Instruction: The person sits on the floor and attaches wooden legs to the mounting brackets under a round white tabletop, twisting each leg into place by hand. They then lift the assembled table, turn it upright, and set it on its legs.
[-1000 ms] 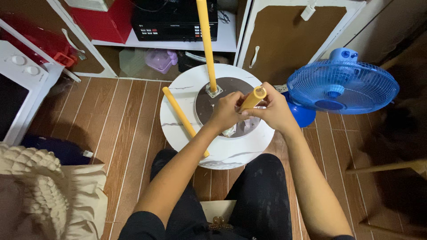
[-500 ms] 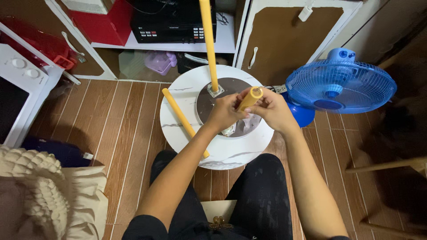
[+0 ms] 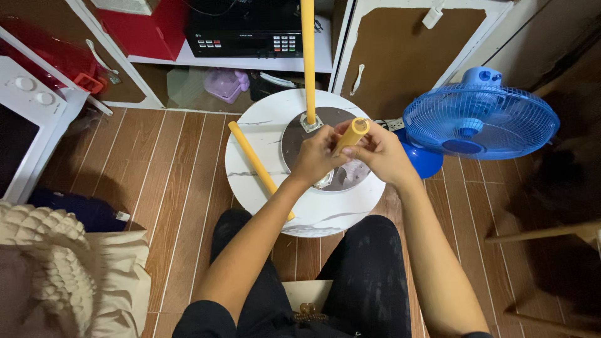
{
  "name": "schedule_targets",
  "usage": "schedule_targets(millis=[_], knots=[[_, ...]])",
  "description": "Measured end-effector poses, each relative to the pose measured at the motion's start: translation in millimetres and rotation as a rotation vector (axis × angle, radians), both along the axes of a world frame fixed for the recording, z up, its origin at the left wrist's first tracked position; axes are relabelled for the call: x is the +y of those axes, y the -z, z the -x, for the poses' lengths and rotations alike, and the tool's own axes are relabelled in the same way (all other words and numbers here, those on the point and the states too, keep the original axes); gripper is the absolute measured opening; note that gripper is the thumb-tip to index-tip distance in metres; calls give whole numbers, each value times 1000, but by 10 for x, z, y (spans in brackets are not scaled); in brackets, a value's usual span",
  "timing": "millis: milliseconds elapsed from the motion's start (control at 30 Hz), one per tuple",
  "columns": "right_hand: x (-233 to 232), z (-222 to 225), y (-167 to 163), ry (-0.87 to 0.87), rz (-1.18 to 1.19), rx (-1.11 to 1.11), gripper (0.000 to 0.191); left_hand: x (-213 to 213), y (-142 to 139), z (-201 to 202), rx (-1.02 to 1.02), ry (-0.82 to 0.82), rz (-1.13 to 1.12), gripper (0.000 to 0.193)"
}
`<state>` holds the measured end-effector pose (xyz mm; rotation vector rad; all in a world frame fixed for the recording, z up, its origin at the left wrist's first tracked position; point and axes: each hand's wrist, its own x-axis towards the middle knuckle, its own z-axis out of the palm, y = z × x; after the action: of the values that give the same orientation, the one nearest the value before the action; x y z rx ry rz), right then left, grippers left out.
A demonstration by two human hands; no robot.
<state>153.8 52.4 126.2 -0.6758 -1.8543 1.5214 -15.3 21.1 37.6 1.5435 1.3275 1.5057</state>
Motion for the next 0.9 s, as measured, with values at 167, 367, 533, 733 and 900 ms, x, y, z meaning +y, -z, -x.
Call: schedule_targets(millis=[167,367,533,733,900], knots=[[-23,11,37,60,-12,-35,35,-22,22,27,-9,48,21,38],[6,3,57,41,20,15,33,-21,15,29,5,41,25,40],[10,-21,142,58,67,22,43,-34,42,54,22,51,18,45],[130,-174,545,92,63,-7,57,-46,292,134,4,105,-5,53],[282,-272,1205,106,140,-69,50,-112,664,229,41,20,131,55]])
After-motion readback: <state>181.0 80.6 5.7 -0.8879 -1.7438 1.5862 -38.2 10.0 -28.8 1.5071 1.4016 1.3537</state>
